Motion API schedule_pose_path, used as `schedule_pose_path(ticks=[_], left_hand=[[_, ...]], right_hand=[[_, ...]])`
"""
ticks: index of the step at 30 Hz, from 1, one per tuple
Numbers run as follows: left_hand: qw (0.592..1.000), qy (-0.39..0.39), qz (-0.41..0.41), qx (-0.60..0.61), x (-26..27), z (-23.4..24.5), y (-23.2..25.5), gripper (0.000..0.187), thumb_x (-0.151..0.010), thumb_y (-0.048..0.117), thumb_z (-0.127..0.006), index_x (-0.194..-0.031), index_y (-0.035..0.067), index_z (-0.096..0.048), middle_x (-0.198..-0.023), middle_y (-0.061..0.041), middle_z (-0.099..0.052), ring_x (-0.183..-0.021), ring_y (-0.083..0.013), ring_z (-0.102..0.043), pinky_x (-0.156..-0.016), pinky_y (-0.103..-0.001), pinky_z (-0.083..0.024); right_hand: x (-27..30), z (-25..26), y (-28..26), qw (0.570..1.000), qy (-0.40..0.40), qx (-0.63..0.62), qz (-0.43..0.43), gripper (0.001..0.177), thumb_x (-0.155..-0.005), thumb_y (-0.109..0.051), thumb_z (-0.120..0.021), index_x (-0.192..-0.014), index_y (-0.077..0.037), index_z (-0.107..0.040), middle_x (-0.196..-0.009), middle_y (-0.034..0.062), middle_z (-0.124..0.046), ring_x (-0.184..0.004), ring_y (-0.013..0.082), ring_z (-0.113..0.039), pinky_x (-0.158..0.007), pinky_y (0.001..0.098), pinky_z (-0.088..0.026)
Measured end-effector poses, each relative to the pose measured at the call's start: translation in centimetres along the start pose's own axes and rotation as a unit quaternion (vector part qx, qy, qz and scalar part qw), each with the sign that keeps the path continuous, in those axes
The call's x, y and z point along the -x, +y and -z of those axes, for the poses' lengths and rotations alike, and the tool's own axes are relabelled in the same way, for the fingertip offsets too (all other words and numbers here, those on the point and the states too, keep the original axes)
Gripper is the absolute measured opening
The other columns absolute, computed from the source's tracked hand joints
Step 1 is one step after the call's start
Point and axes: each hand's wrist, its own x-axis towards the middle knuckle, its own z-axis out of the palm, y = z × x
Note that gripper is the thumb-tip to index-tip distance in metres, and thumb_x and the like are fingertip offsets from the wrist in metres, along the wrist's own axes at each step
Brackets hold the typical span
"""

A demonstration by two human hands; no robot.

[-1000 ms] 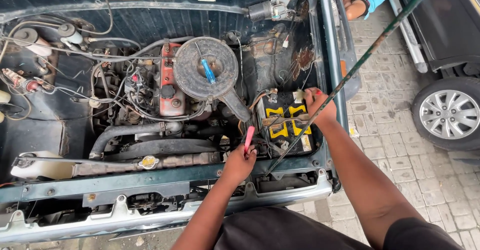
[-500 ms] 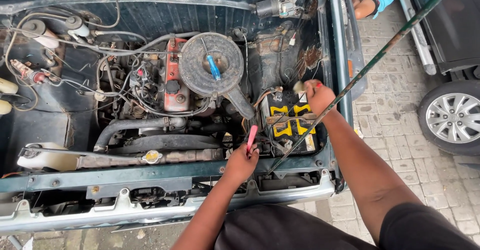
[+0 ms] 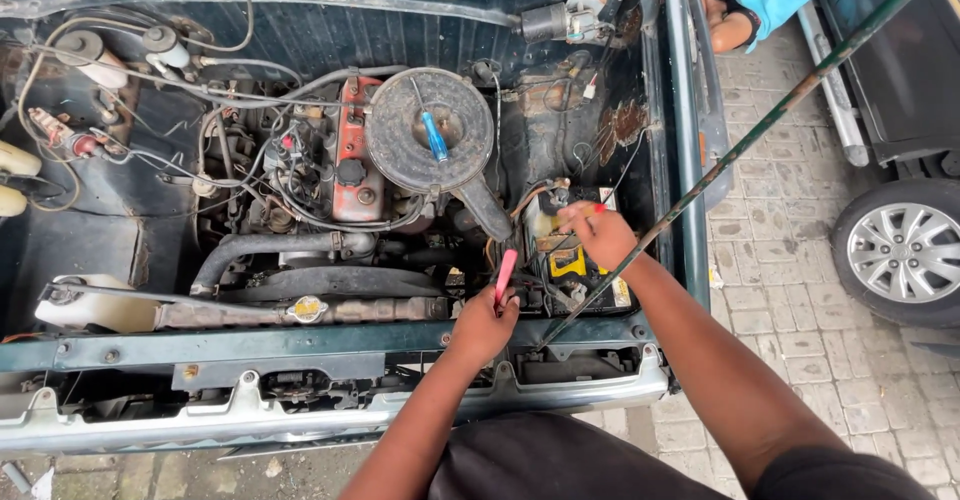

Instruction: The person uses a red-handled screwdriver to work on the car's engine bay, then uses a brush to scrub the car battery terminals and surrounding area.

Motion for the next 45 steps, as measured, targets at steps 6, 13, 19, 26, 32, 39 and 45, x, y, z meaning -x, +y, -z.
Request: schedule_pose_path(ticks=[6,13,19,26,32,39,45], left_hand=[[1.0,0.009,0.014,-0.015,-1.6,-0.7,-2.3,0.025,-0.1,0.032,-0.059,-0.087,0.011,-0.057,-0.094,-0.017,-0.073,-0.082,-0.0302,-0.07,-0.065,-0.039,-0.054],[0.993,0.0,0.091,0.078,-2.2,0.8,-2.4,0.029,-0.099,0.042,-0.059,-0.09,0.015,-0.063,-0.086,-0.006,-0.072,-0.078,-0.019,-0.068,-0.066,-0.032,-0.055],[0.974,-0.019,0.101,0.2,-0.9,3.1,-1.5,0.041,-0.108,0.034,-0.048,-0.127,0.0,-0.065,-0.133,-0.024,-0.069,-0.126,-0.0305,-0.065,-0.108,-0.047,-0.047],[0.894,0.0,0.067,0.444,-2.0,2.6,-6.2,0.037,-0.109,0.021,-0.047,-0.131,-0.007,-0.059,-0.128,-0.019,-0.073,-0.102,-0.0256,-0.075,-0.097,-0.044,-0.06],[0.909,-0.013,0.056,0.412,-1.5,2.9,-5.8,0.04,-0.109,0.026,-0.046,-0.131,-0.001,-0.065,-0.111,-0.02,-0.077,-0.1,-0.0273,-0.075,-0.095,-0.043,-0.06],[0.929,-0.02,0.035,0.369,-2.3,2.5,-7.0,0.038,-0.109,0.024,-0.047,-0.133,0.002,-0.066,-0.105,-0.025,-0.077,-0.1,-0.0326,-0.076,-0.095,-0.044,-0.06],[0.936,-0.021,0.025,0.351,-1.8,2.7,-6.7,0.037,-0.109,0.025,-0.048,-0.133,0.004,-0.067,-0.102,-0.025,-0.077,-0.1,-0.0309,-0.076,-0.095,-0.043,-0.059]], right_hand=[[1.0,0.5,-3.0,0.998,-0.053,0.031,-0.008,0.041,-0.106,-0.026,-0.051,-0.086,0.003,-0.071,-0.073,0.0271,-0.071,-0.068,0.0449,-0.069,-0.063,0.0534,-0.058],[-1.8,-0.5,0.7,0.985,-0.093,0.143,-0.001,0.043,-0.108,-0.043,-0.042,-0.099,-0.011,-0.07,-0.07,0.0197,-0.072,-0.066,0.0399,-0.07,-0.064,0.0519,-0.057],[-4.4,0.1,1.0,0.937,-0.085,0.322,0.104,0.044,-0.103,-0.047,-0.045,-0.081,-0.014,-0.065,-0.069,0.0143,-0.071,-0.069,0.0351,-0.071,-0.062,0.0467,-0.057],[-3.9,0.8,2.9,0.945,-0.046,0.307,0.1,0.044,-0.103,-0.039,-0.049,-0.068,-0.016,-0.063,-0.059,0.0099,-0.067,-0.057,0.0299,-0.066,-0.061,0.0394,-0.055],[-2.5,-0.8,3.1,0.98,-0.024,0.189,0.059,0.047,-0.103,-0.035,-0.049,-0.067,-0.008,-0.064,-0.061,0.0186,-0.067,-0.062,0.0385,-0.067,-0.064,0.0449,-0.056],[-4.6,-1.7,5.6,0.998,0.024,0.062,-0.023,0.038,-0.101,-0.028,-0.052,-0.073,-0.013,-0.074,-0.074,0.0143,-0.074,-0.076,0.0389,-0.07,-0.074,0.05,-0.057],[-3.5,-1.0,4.9,0.996,0.055,0.045,-0.055,0.029,-0.106,-0.026,-0.051,-0.093,-0.012,-0.072,-0.079,0.0101,-0.076,-0.077,0.0332,-0.073,-0.067,0.045,-0.06]])
